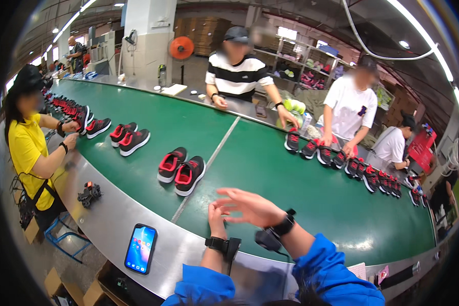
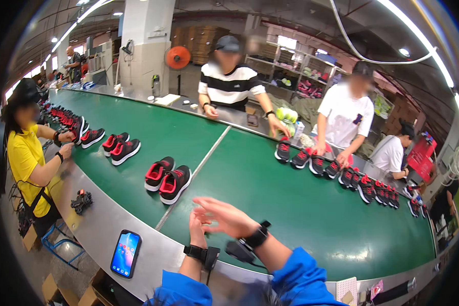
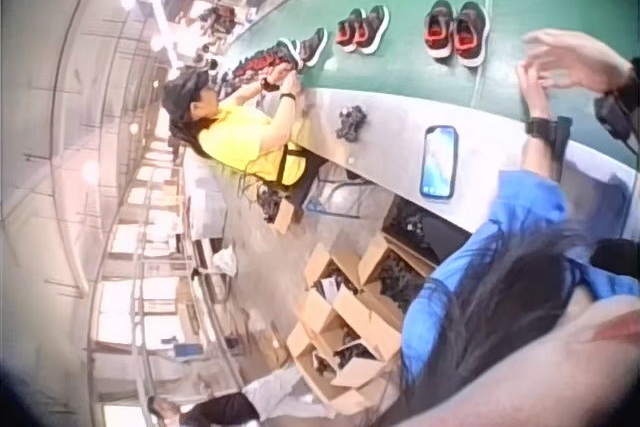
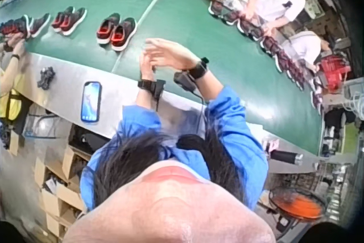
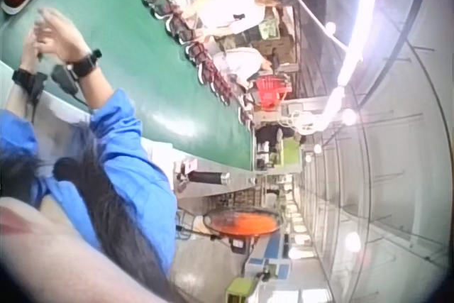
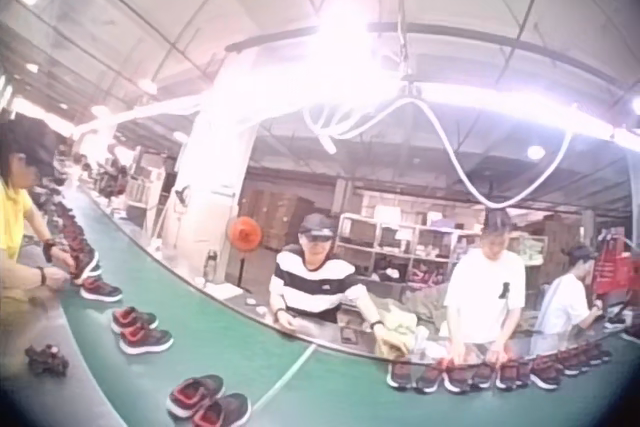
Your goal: The person inspects black and red sneakers on a green conveyor belt, picking up pairs, turning them over, and wiping them with a sponge. The person also adjusts the head-mounted camera during the task.
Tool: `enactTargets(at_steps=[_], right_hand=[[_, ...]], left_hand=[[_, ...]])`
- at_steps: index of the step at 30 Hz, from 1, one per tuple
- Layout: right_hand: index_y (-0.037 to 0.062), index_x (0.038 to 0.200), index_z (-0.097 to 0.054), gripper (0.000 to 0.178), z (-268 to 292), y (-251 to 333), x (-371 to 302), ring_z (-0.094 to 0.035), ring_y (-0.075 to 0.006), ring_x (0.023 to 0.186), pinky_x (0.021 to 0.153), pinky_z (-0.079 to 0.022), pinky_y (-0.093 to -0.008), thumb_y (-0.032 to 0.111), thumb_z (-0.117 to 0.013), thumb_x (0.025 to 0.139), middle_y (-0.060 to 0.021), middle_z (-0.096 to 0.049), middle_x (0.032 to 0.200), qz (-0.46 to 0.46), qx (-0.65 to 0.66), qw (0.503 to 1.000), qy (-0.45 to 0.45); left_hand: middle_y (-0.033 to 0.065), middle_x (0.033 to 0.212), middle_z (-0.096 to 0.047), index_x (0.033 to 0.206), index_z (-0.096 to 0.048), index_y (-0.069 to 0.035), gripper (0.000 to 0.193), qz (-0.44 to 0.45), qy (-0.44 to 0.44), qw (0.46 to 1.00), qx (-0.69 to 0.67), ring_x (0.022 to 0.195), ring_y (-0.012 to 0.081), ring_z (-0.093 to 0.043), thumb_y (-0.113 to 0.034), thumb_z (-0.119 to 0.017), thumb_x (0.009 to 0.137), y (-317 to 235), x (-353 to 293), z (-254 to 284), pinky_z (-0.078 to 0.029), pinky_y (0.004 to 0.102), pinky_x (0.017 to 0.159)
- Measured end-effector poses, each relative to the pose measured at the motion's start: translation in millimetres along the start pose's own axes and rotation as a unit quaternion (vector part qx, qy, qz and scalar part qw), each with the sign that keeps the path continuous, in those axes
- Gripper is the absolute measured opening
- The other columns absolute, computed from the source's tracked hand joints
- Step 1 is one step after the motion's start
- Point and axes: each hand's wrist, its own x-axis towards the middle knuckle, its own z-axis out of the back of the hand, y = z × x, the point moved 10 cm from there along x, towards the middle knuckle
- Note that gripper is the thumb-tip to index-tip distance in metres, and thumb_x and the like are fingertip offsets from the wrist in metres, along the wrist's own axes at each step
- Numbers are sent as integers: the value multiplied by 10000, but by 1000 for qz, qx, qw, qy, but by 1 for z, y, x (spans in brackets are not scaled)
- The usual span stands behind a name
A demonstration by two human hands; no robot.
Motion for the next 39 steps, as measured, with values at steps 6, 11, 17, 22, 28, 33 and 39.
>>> enactTargets(at_steps=[6,11,17,22,28,33,39], right_hand=[[233,1465,-328,552,39,-41,-154,-314,-230,1289,1042,-370,-460,414,-517,980,-74,-279,1481,50,-11,984,-173],[171,1476,-289,570,12,-35,-225,-290,-264,1386,1066,-332,-544,498,-341,1011,-69,-231,1527,207,-60,959,-185],[68,1371,-420,653,-37,-57,-232,-278,-282,1390,1074,-336,-486,582,-330,977,-109,-314,1461,225,9,968,-111],[54,1062,-541,670,-81,-64,-219,-453,-234,1058,972,-362,-397,682,-370,905,-76,-523,1042,274,136,948,92],[91,820,-602,617,-110,-70,-227,-427,-232,900,849,-346,-380,656,-377,930,-63,-468,905,264,9,956,131],[41,847,-583,546,-125,-85,-237,-459,-188,930,904,-345,-347,558,-444,952,-57,-506,955,205,7,960,190],[133,760,-615,592,-147,-65,-254,-392,-212,797,756,-315,-342,642,-370,938,-33,-477,821,307,-1,914,265]], left_hand=[[81,1336,-462,1369,-471,-182,506,-110,236,962,82,1179,196,-465,-322,-515,884,-48,-75,-109,-387,351,914],[235,1546,-129,1516,-251,-223,720,-216,469,817,257,1438,361,-92,-409,-578,902,-41,-224,-193,-184,494,1122],[276,1539,171,1545,-14,-187,973,-163,519,787,291,1429,432,180,-479,-641,862,-69,-300,-166,-32,551,1138],[215,1559,169,1506,107,-47,1050,-198,548,736,345,1431,436,149,-538,-580,882,-94,-338,-150,-85,575,1128],[343,1476,-60,1451,78,99,1026,-163,640,667,345,1306,419,-282,-549,-511,915,-86,-368,-125,-288,410,1080],[367,1282,-277,1385,16,161,984,-43,713,493,497,981,400,-523,-531,-509,923,-28,-393,-92,-421,391,907],[365,825,-573,1096,-321,284,892,-38,700,518,490,726,422,-614,-527,-612,864,-70,-406,-109,-494,439,648]])
